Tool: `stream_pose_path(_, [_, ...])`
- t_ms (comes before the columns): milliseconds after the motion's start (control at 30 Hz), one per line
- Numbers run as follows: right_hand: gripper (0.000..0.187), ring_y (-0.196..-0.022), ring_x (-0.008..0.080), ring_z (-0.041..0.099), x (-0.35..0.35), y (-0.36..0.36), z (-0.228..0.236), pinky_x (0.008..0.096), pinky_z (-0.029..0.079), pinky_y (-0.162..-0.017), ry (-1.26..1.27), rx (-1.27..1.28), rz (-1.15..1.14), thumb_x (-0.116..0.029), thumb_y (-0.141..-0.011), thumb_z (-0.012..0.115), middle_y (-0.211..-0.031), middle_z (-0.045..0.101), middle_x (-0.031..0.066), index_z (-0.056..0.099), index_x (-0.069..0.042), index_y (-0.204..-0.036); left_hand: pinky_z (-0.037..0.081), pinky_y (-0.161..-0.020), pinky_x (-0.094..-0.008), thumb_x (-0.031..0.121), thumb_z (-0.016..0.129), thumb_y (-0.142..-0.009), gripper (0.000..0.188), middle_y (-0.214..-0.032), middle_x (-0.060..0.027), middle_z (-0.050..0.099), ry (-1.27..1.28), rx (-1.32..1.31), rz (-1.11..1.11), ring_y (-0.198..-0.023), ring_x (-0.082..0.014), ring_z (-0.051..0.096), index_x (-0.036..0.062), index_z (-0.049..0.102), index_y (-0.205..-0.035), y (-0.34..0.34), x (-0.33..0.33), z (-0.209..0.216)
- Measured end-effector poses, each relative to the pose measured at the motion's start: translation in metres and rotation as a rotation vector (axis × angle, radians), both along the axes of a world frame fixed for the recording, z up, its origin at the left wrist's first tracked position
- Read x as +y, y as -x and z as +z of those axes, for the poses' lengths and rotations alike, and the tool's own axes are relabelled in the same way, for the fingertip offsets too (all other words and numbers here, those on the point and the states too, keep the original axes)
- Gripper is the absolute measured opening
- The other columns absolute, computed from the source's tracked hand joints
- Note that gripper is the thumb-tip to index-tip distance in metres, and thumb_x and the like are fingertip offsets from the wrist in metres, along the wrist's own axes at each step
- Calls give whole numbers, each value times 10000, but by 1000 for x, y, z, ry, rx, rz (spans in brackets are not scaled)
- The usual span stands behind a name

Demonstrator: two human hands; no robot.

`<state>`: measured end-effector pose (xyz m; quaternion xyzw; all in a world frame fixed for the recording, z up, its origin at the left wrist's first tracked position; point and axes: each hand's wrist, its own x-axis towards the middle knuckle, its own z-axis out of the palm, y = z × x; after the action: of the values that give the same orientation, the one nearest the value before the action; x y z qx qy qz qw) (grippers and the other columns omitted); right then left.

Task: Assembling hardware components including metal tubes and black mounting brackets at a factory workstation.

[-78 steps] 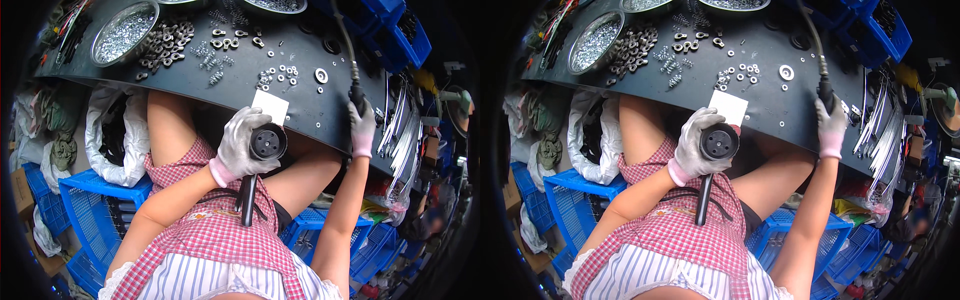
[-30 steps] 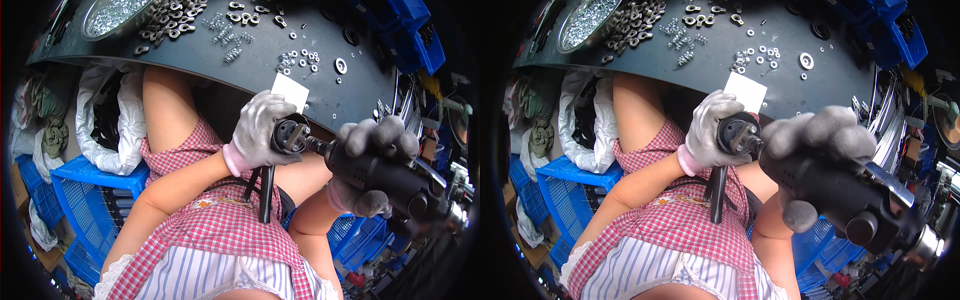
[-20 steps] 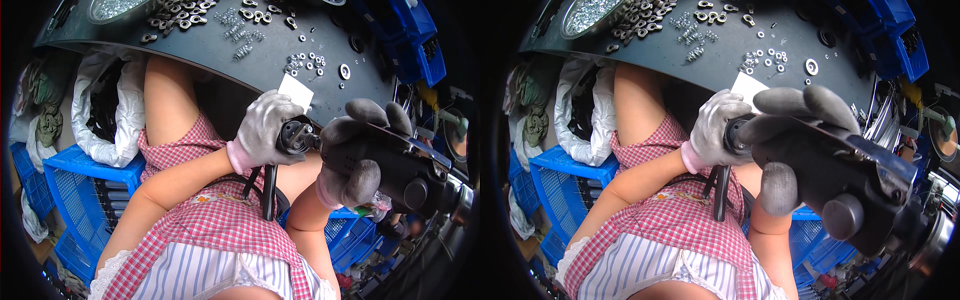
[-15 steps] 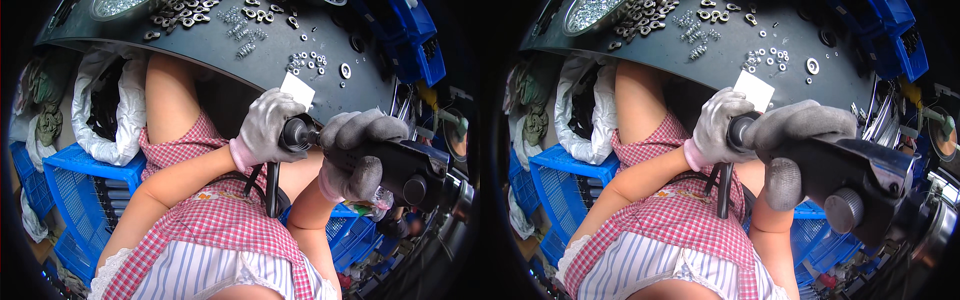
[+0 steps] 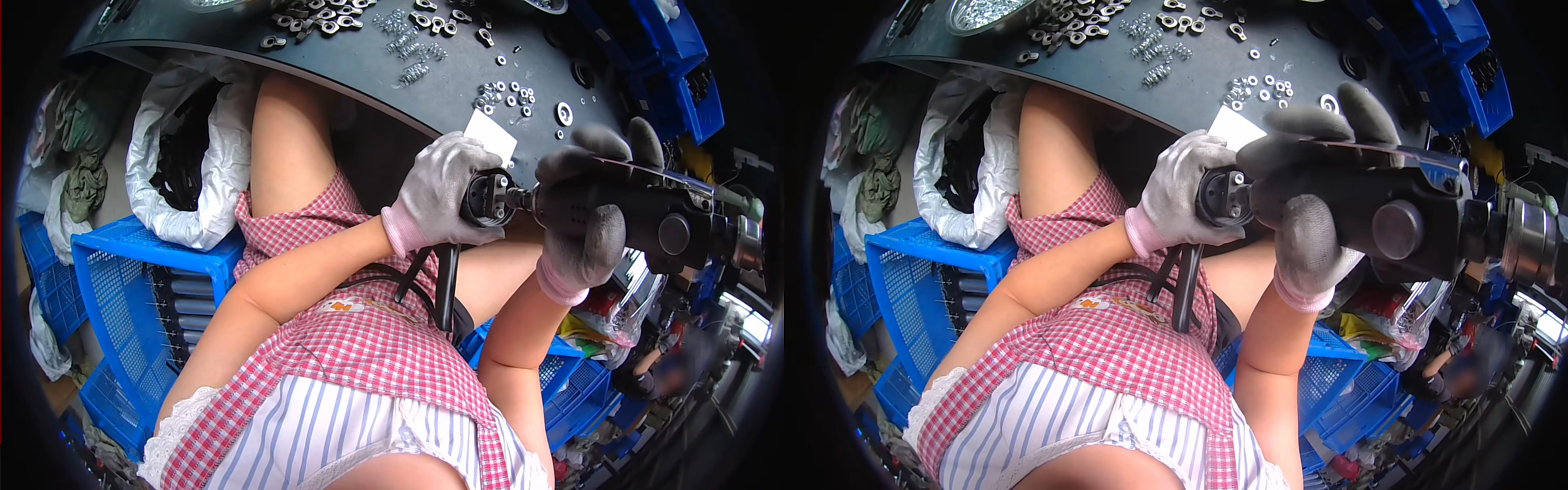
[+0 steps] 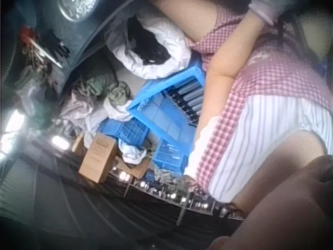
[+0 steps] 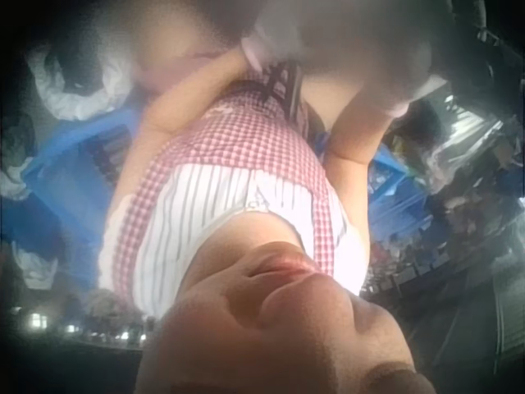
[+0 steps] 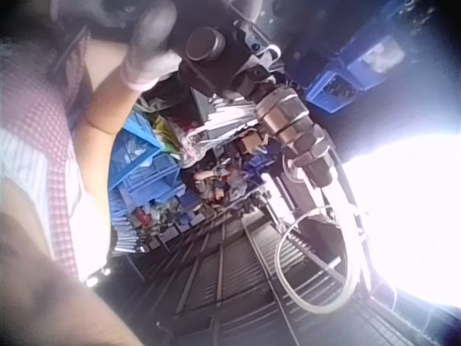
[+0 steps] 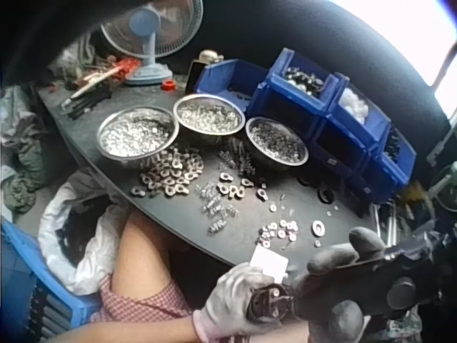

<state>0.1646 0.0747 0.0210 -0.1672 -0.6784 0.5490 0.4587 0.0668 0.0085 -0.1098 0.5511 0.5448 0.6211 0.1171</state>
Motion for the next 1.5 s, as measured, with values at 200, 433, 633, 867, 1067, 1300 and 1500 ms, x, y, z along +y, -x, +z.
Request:
stream_pose_path(200, [390,-497,164,476,1,7,0,288,438,-451,90,73,112,-334,-793,669,-711,473,74,515,-40,-998,408,-1000,-470,318,888,-414,781,-1064,-158,591,-2,14,10,-1044,-369,571,93,550,-1082,1,-1,1])
stream_pose_path(433, [525,-521,181,532,12,2,-10,279,470,-469,122,161,189,-331,-778,675,-840,580,147,494,0,-1143,416,-987,-459,325,892,-416,788,-1063,-159,595,-20,40,17,-1043,-373,571,88,543,-1082,3,2,4])
stream_pose_path(633, [661,-670,203,642,19,-26,32,257,527,-532,-114,216,-26,-308,-890,555,-1106,579,305,287,53,-1374,390,-992,-460,438,862,-502,803,-1083,-145,559,62,98,-6,-1094,-361,525,71,501,-1119,2,0,1])
stream_pose_path(867, [428,-743,205,620,109,-97,-21,318,490,-704,-162,-823,-866,-262,-772,768,-868,632,97,525,-34,-1039,391,-994,-474,470,855,-503,807,-1089,-138,577,7,98,-20,-1097,-369,523,84,512,-1123,1,-1,-8])
stream_pose_path(1067, [542,-932,389,622,145,-96,-65,452,511,-820,-358,-1467,-948,-422,-775,729,-1040,579,208,503,-15,-1053,378,-1002,-494,549,693,-716,764,-1187,-178,528,-3,213,19,-1147,-395,491,24,483,-1230,3,-14,-2])
stream_pose_path(1300, [243,-858,279,591,78,-104,-73,383,459,-831,-723,-785,-875,-242,-903,594,-921,607,137,605,-15,-988,455,-861,-472,132,508,-824,331,-1049,-253,565,607,328,-29,-971,-396,560,-43,506,-1104,35,-60,-126])
stream_pose_path(1500, [338,-696,118,529,-90,-64,-137,258,452,-625,1076,-224,158,-212,-873,635,-820,570,43,524,-32,-1137,486,-873,-401,302,606,-810,392,-1125,-227,615,1111,109,-527,-1025,-367,609,17,612,-1078,13,-5,-157])
